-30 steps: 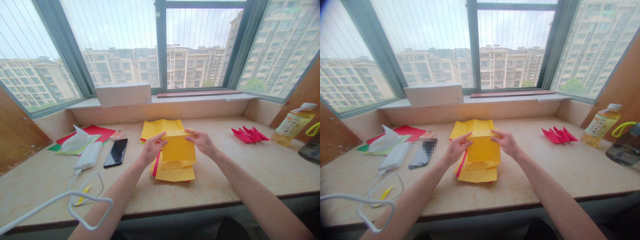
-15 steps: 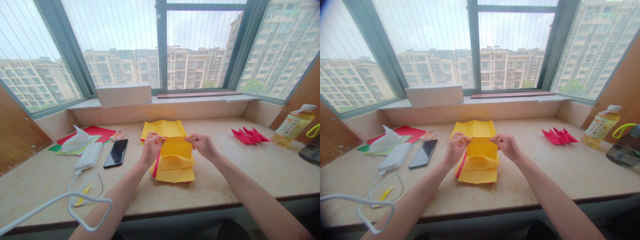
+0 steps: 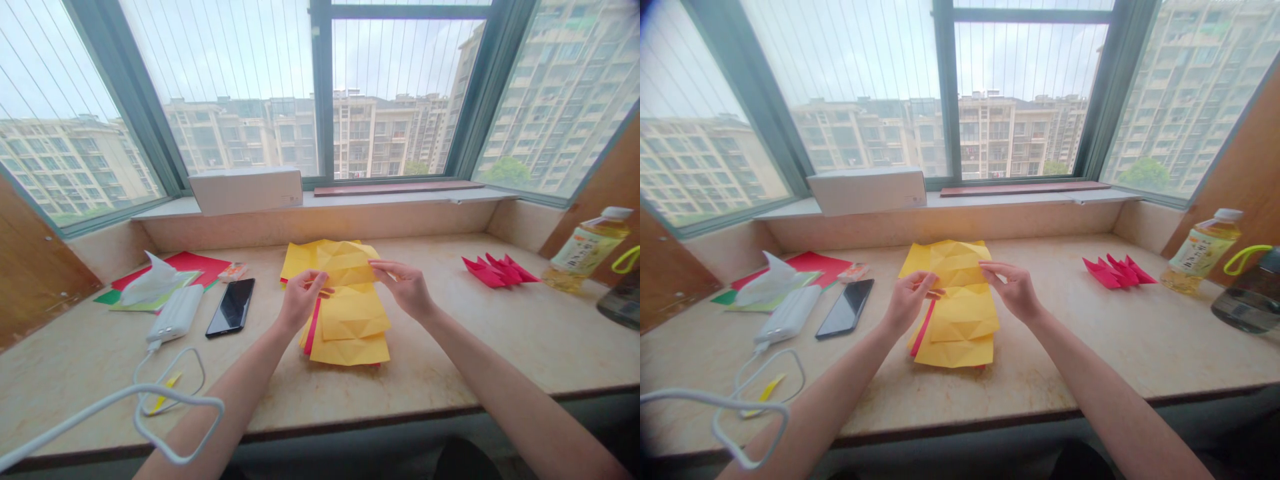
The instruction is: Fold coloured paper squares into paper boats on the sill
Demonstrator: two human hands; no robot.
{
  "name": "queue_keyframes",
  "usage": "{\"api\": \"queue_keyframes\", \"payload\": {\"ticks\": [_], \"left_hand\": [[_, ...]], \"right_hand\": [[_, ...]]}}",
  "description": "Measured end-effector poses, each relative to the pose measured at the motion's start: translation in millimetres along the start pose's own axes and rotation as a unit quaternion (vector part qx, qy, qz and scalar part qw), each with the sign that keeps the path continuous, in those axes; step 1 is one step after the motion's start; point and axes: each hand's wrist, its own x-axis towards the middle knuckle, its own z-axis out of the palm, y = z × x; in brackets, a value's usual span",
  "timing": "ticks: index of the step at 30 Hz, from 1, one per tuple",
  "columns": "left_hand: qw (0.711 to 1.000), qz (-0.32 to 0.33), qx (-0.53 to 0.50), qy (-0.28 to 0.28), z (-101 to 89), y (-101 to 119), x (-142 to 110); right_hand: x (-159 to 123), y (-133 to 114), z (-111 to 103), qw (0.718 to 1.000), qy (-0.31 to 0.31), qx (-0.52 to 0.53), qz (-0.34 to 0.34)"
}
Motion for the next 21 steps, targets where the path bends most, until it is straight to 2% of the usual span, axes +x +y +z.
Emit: {"api": "queue_keyframes", "payload": {"ticks": [4, 9, 13, 15, 18, 21], "left_hand": [[0.999, -0.016, -0.025, 0.025, -0.2, 1, 1], [0.996, -0.035, -0.076, 0.037, -0.2, 1, 2], [0.998, -0.040, -0.044, 0.005, -0.9, -2, 3], [0.999, -0.044, -0.010, -0.025, -0.7, -2, 2], [0.997, -0.049, 0.020, -0.064, 0.0, -2, -1], [0.995, -0.055, 0.026, -0.078, 0.3, -3, -3]], "right_hand": [[-2, 5, 8, 0.999, -0.004, 0.041, 0.005], [-3, 5, 14, 0.980, -0.053, 0.153, 0.114], [1, 2, 12, 0.955, -0.037, 0.224, 0.191], [3, -1, 10, 0.939, -0.059, 0.260, 0.218], [5, -7, 7, 0.920, -0.119, 0.289, 0.237], [3, -10, 6, 0.917, -0.107, 0.297, 0.246]]}}
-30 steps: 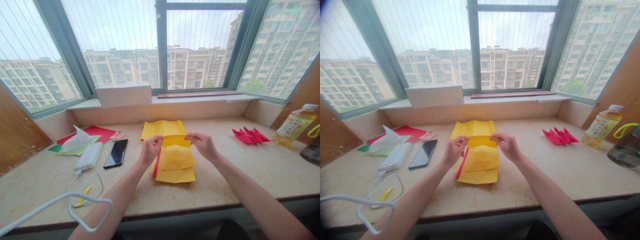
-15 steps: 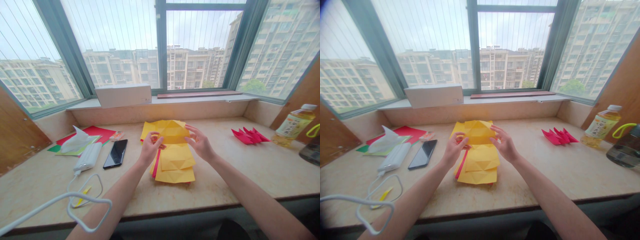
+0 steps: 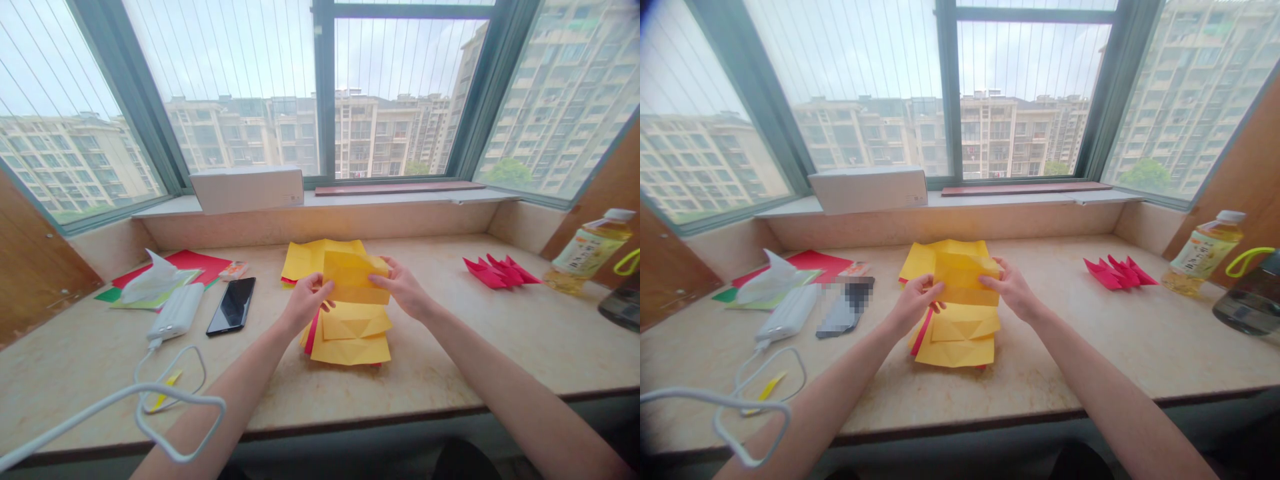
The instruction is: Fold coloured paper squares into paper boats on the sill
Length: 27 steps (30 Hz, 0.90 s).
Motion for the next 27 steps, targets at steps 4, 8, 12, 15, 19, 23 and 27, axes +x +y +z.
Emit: {"api": "queue_keyframes", "payload": {"ticks": [4, 8, 12, 15, 19, 23, 27], "left_hand": [[1.000, -0.006, 0.003, -0.006, 0.0, -3, 0], [1.000, -0.005, -0.007, -0.009, 1.0, -2, 1], [0.999, -0.005, -0.032, -0.006, 1.6, 2, 0], [0.999, -0.005, -0.041, 0.002, 0.5, 2, 1], [0.998, -0.006, -0.052, 0.023, -1.1, -1, 3], [0.998, -0.010, -0.051, 0.026, -0.6, -1, 2], [0.999, -0.023, -0.041, -0.018, 2.0, 3, -2]], "right_hand": [[1, 2, 0, 0.999, 0.033, 0.003, -0.002], [3, 5, -3, 0.998, 0.051, -0.016, -0.013], [2, 7, -7, 0.993, 0.051, -0.099, -0.031], [-2, 5, -9, 0.990, 0.022, -0.136, -0.029], [-6, -2, -9, 0.984, -0.062, -0.166, -0.005], [-4, -1, -6, 0.964, -0.050, -0.260, -0.024], [0, 11, -4, 0.946, 0.006, -0.314, -0.085]]}}
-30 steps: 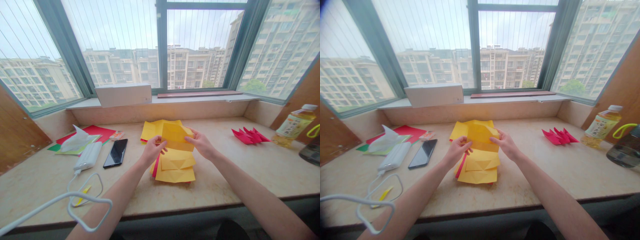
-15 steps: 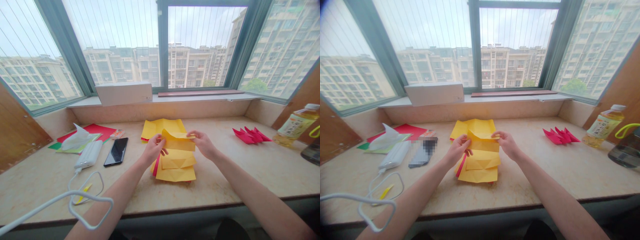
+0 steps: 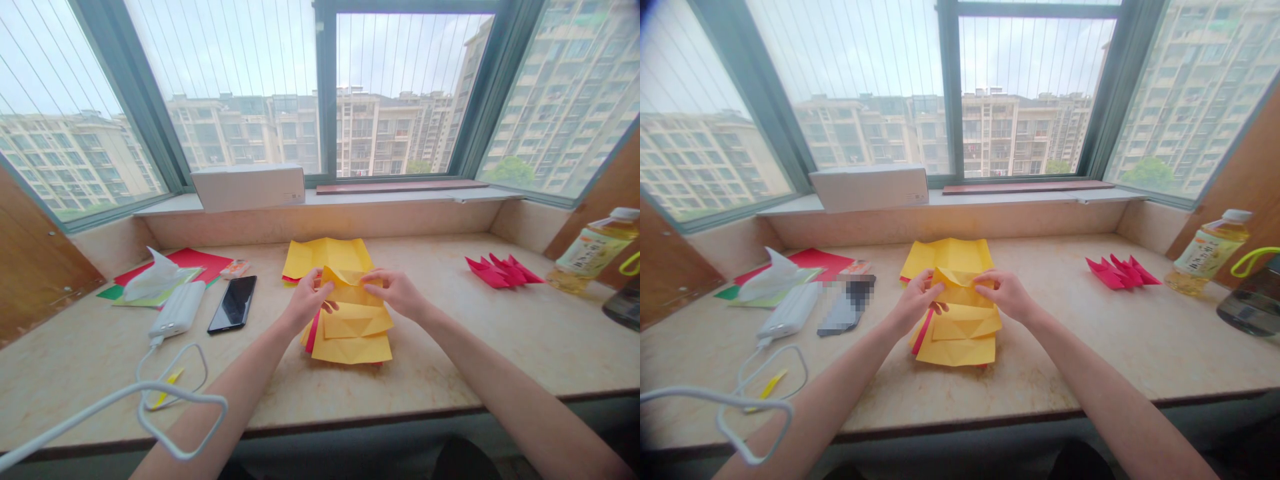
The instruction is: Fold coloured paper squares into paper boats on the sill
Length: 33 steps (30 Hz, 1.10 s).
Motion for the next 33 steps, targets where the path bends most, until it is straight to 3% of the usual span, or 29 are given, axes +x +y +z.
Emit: {"api": "queue_keyframes", "payload": {"ticks": [3, 7, 11, 17, 23, 29, 33], "left_hand": [[1.000, -0.014, 0.014, -0.025, 3.0, 0.8, -2.7], [0.999, -0.023, 0.022, -0.011, 4.9, -0.1, -2.8], [1.000, -0.011, 0.017, 0.000, 3.6, -0.1, -1.7], [1.000, 0.017, -0.005, 0.013, 2.6, 0.9, 0.2], [0.998, 0.033, -0.048, 0.033, 0.8, -1.3, 4.3], [0.996, 0.049, -0.077, 0.022, -1.1, -1.2, 4.5], [0.996, 0.044, -0.072, 0.031, -1.4, -1.4, 4.2]], "right_hand": [[-1.0, 2.5, 3.7, 0.998, 0.018, -0.034, -0.044], [-3.5, -0.7, 3.2, 0.994, 0.026, -0.060, -0.088], [-3.6, 2.2, 2.8, 0.997, 0.046, -0.031, -0.048], [0.6, 8.2, 4.3, 0.990, 0.049, 0.130, 0.023], [3.7, 2.7, -0.2, 0.983, 0.069, 0.168, 0.039], [4.9, -0.3, -5.1, 0.985, 0.077, 0.157, -0.005], [4.3, 0.5, -4.4, 0.980, 0.059, 0.190, 0.019]]}}
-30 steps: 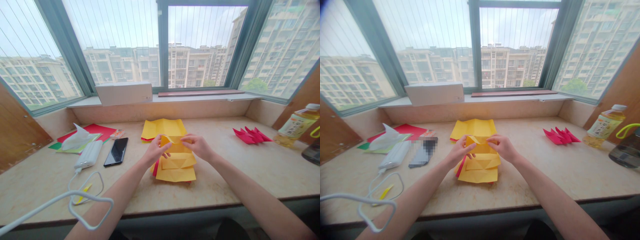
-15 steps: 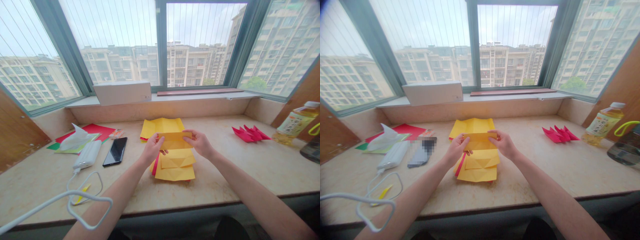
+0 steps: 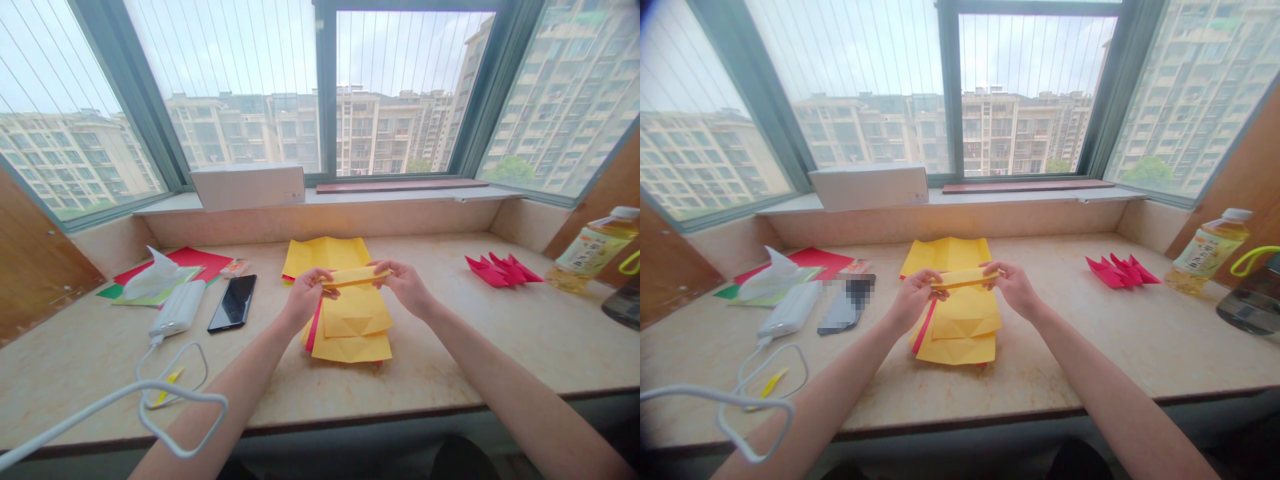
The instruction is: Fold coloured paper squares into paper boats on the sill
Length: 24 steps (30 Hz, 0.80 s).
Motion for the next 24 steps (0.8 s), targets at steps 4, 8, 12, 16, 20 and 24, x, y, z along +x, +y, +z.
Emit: {"api": "queue_keyframes", "payload": {"ticks": [4, 8, 12, 16, 20, 24], "left_hand": [[1.000, -0.013, -0.016, 0.000, -0.6, 3, -2], [0.998, -0.037, -0.043, -0.039, -0.3, 7, -4], [0.998, -0.044, 0.024, -0.033, 1.6, 3, -4], [0.997, -0.041, 0.058, -0.004, 0.7, -3, -1], [0.997, -0.026, 0.065, 0.013, -0.7, -2, 0], [0.995, -0.031, 0.074, -0.051, 0.9, 4, -5]], "right_hand": [[0, 1, 1, 1.000, 0.004, 0.007, 0.000], [-1, 2, 0, 0.998, -0.003, -0.039, -0.042], [-4, 1, 2, 0.995, -0.036, -0.071, -0.066], [-7, -4, 4, 0.998, -0.056, 0.008, -0.008], [-8, -9, 5, 0.995, -0.086, 0.051, 0.021], [-7, -10, 7, 0.998, -0.052, 0.009, 0.025]]}}
